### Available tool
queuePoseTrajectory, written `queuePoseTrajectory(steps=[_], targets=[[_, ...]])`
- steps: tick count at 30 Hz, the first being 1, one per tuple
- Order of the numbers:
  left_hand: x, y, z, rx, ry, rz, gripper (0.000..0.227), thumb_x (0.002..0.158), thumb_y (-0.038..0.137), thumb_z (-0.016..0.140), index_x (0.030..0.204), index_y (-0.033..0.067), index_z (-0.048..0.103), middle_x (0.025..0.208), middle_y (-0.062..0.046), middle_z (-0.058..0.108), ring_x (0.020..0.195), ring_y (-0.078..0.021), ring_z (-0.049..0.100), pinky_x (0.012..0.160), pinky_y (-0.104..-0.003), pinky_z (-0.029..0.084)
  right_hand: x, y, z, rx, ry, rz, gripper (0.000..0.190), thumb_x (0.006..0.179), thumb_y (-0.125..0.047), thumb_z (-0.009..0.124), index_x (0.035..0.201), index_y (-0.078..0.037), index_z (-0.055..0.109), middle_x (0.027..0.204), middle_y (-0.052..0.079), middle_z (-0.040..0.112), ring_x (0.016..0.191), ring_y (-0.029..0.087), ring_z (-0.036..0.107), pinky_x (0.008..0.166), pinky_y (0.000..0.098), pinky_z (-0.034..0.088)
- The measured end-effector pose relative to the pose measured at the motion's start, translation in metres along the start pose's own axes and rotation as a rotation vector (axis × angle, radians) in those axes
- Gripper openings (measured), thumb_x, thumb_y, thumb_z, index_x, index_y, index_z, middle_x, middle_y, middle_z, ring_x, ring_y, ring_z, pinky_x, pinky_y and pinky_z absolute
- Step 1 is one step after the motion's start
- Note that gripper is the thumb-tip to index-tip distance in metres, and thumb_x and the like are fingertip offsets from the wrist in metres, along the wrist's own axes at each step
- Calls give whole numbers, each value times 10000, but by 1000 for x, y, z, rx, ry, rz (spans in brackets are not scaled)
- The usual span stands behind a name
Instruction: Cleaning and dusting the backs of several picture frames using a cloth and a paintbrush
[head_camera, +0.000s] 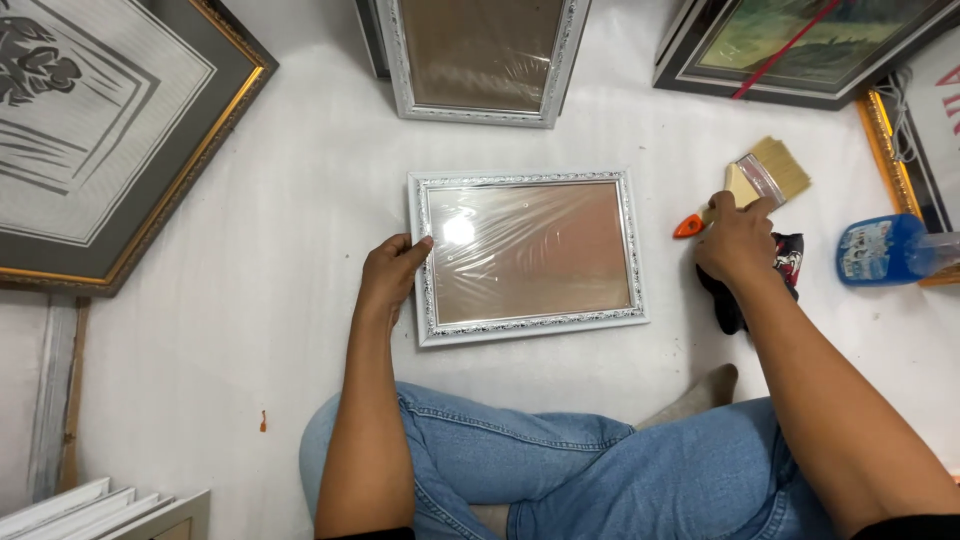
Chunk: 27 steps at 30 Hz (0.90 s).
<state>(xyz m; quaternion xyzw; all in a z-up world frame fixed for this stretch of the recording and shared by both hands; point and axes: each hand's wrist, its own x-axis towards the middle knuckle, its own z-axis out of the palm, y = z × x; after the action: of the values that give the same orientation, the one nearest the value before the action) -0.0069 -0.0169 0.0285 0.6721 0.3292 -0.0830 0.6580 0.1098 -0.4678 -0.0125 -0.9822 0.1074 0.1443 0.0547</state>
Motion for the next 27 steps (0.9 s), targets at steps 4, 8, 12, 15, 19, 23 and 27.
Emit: queuePoseTrajectory(steps=[4, 8, 12, 15, 19, 23, 27], targets=[[8, -9, -1, 57, 26, 21, 329, 884, 291, 792, 1081, 33, 740, 826, -69, 637, 807, -147, 571, 676, -280, 468, -8, -8, -3, -50, 24, -93, 509, 893, -130, 723, 1384, -107, 594, 1382, 273, 357, 1223, 610, 521, 948, 658, 487], [38, -37, -6, 138, 95, 25, 517, 848, 295, 801, 1210, -32, 629, 910, -122, 694, 824, -182, 663, 676, -322, 543, -5, 0, 4, -122, 150, -178, 355, 942, -129, 681, 1291, -86, 636, 1317, 249, 435, 1128, 577, 599, 913, 583, 512], [9, 6, -4, 265, 52, -105, 536, 945, 279, 650, 1347, -37, 487, 1096, -178, 679, 819, -196, 696, 760, -325, 604, -17, -19, -40, 14, 407, -250, 365, 936, 17, 654, 1286, 52, 556, 1162, 277, 445, 846, 398, 571, 758, 502, 535], [5, 8, -6, 242, 43, -78, 531, 942, 271, 653, 1330, -47, 477, 1106, -203, 669, 916, -240, 731, 798, -337, 629, -30, -27, -78, 238, 700, -510, 172, 1013, 37, 666, 1166, 96, 616, 1058, 289, 579, 815, 403, 594, 747, 485, 517], [19, -9, -4, 341, 71, -51, 488, 910, 347, 686, 1234, 7, 554, 869, -90, 705, 721, -167, 705, 694, -315, 583, -122, -116, -119, 601, 439, -582, 94, 1125, 73, 610, 1160, 134, 673, 916, 198, 656, 775, 242, 642, 689, 313, 533], [18, -2, 0, 354, 80, -28, 465, 986, 440, 552, 1154, 9, 598, 945, -121, 704, 824, -203, 709, 755, -351, 584, -186, -197, -99, 979, -292, -240, 219, 971, -65, 606, 1167, 23, 648, 978, 207, 734, 896, 268, 766, 824, 320, 659], [17, -3, -1, 355, 86, -37, 454, 1035, 432, 469, 1120, 12, 620, 894, -101, 716, 815, -201, 707, 778, -356, 575, -195, -212, -73, 877, -562, -193, 279, 942, -141, 637, 1185, -10, 681, 1048, 178, 743, 965, 244, 785, 889, 302, 666]])
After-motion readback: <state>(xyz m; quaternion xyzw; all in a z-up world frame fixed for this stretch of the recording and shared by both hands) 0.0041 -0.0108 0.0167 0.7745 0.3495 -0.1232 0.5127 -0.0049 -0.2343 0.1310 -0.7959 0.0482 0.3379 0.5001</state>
